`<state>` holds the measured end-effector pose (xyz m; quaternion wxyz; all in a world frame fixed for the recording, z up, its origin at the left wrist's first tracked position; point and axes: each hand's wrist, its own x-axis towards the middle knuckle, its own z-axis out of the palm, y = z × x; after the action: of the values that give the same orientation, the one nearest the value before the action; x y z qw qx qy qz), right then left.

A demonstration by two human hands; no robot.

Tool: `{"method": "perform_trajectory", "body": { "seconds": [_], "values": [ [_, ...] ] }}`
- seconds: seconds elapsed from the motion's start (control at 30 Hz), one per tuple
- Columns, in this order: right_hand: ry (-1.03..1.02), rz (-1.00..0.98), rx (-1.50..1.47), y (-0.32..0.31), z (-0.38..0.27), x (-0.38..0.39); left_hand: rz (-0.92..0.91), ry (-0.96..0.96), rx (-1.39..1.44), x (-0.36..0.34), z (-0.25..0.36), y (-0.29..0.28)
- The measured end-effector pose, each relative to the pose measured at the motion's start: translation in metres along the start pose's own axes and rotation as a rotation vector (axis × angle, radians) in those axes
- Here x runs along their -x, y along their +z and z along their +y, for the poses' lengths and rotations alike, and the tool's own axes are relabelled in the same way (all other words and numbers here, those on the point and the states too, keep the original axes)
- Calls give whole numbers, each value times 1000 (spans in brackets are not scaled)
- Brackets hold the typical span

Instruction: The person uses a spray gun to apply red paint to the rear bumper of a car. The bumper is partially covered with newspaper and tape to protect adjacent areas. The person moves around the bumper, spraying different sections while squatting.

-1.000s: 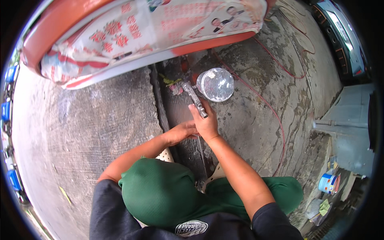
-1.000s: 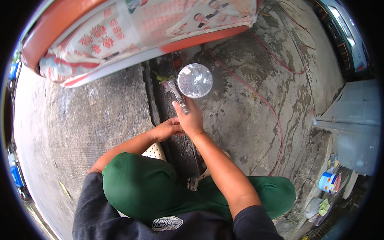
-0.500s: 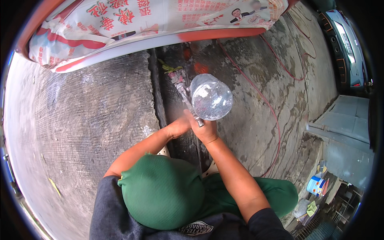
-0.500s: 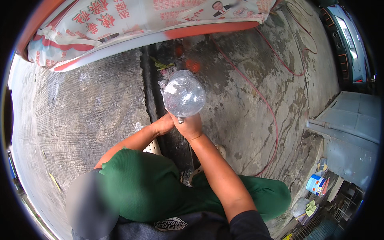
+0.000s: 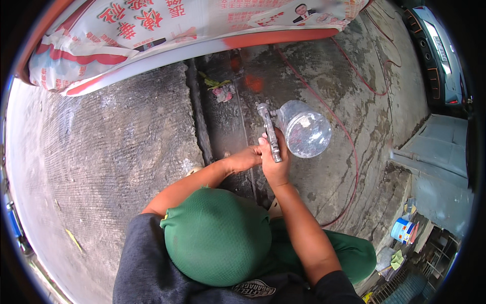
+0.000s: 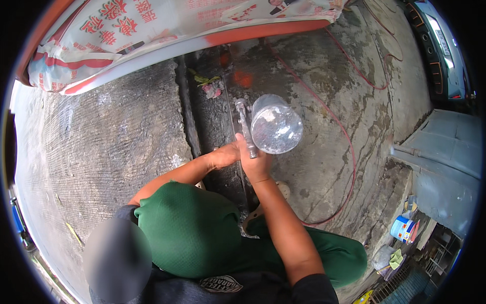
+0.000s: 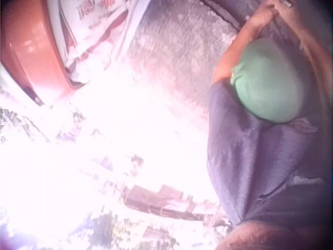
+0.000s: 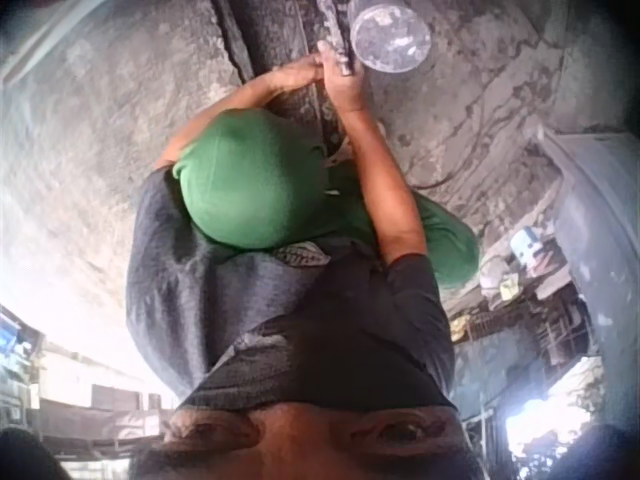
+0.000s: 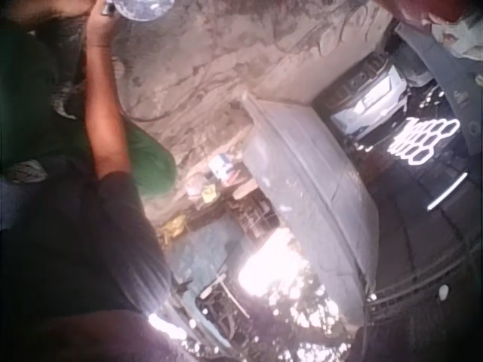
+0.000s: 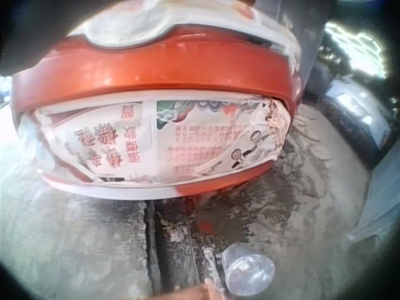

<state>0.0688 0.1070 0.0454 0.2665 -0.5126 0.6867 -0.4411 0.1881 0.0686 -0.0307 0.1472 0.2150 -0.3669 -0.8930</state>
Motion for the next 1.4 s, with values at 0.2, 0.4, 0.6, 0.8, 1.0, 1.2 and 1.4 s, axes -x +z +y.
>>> {"method": "perform_trajectory", "body": {
  "seconds": [0.2,0.4,0.6,0.8,1.0,1.2,1.4],
  "values": [
    [49,-66,-40,18,-29,-13,61,-76,-68,27,42,-5],
    [-229,-169,-65,41,-42,-12,253,-33,-82,65,55,-10],
    [-227,-222,-67,40,-52,-6,274,48,-65,74,43,-6],
    [-80,-203,-98,41,-44,-5,192,-36,-79,64,48,-10],
    [-137,-231,-82,55,-46,-4,305,11,-1,77,54,-7],
    [-392,-251,-7,67,-58,-1,381,-32,3,109,44,-21],
    [-352,-423,-7,72,-54,-1,440,-56,152,136,5,-41]
  ]
}}
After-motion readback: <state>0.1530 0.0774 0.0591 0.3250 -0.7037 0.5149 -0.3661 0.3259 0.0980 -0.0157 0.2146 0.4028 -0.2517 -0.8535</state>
